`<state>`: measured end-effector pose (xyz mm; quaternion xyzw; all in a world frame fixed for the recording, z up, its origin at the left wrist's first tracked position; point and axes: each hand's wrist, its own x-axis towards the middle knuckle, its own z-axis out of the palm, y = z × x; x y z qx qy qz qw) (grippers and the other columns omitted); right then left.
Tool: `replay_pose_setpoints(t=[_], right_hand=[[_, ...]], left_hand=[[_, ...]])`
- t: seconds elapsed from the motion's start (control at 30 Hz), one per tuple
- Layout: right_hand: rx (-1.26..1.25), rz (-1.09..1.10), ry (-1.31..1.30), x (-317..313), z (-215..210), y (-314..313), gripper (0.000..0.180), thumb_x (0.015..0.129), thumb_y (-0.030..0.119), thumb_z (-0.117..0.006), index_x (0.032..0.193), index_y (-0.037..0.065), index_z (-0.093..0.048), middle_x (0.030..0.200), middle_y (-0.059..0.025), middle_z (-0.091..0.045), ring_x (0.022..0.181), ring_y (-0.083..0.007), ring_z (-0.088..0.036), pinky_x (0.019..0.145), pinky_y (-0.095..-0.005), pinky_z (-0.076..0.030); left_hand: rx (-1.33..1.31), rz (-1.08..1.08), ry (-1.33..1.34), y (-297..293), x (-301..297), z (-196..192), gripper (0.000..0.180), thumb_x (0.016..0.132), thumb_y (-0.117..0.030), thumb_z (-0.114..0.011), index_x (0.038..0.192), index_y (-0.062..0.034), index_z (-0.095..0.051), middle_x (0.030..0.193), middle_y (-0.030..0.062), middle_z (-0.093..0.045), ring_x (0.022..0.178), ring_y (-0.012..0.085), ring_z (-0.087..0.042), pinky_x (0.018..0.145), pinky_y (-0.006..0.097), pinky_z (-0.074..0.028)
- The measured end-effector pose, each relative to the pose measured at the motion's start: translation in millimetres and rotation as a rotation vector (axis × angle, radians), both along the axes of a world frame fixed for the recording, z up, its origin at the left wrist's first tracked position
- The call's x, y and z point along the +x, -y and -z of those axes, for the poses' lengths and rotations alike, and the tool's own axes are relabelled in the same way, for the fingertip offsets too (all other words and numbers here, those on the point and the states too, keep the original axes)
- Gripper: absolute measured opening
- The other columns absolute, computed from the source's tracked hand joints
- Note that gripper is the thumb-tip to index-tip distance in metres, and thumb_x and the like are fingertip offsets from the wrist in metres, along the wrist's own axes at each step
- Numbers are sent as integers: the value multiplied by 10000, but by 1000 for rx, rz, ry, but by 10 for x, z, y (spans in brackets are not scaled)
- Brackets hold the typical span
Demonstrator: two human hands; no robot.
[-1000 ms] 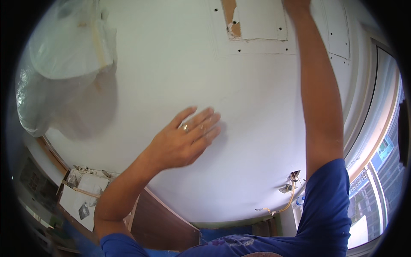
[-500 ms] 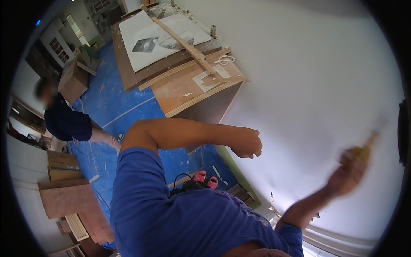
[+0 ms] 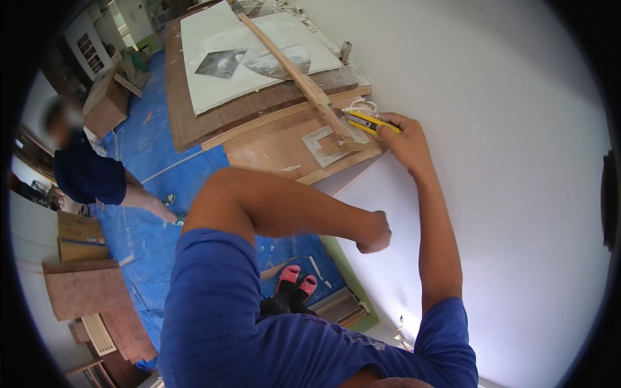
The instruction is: The person uses a utility knife to cut along marked lines on a white wall panel, then removes the cut sections by hand. The person repeats this process to create a rectangular opening in the wall.
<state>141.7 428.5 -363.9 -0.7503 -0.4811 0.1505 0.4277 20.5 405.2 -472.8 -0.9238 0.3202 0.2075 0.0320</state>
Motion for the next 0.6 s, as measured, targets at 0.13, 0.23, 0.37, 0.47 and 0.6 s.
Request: replay_pose_setpoints(t=[0.13,0.23,0.37,0.47,0.6], right_hand=[[-214,-75,-163,101,-177,-353,377,906,207,-693,1193,-31,-749,860,-112,-750,775,-184,-675,740,-328,-539],[-134,-105,-3,147,-101,-562,369,905,210,-718,1186,-27,-751,983,-139,-773,865,-211,-700,821,-336,-548],[-17,-154,141,85,-28,-745,362,911,210,-750,1189,-22,-750,1107,-156,-771,972,-222,-712,906,-342,-544],[-84,-177,187,38,-196,-773,346,916,203,-755,1192,-6,-754,1091,-161,-776,968,-246,-723,918,-357,-552],[12,-132,430,-41,-478,-979,365,916,224,-748,1212,9,-755,1073,-192,-775,963,-274,-734,910,-363,-560]], left_hand=[[-80,72,100,96,31,53,161,771,-170,-724,885,-73,-783,955,83,-769,921,267,-732,894,453,-460],[24,96,7,133,3,-126,173,756,-155,-742,903,-79,-790,977,69,-769,927,247,-725,881,434,-465],[56,79,-22,181,-18,-88,203,733,-133,-762,927,-88,-800,979,54,-769,937,230,-721,878,419,-474],[19,66,-4,171,0,-90,225,724,-114,-765,944,-89,-805,999,56,-773,949,239,-723,885,423,-482],[18,50,-24,151,58,-116,273,714,-115,-763,981,-96,-814,1030,65,-779,963,256,-726,864,436,-503]])
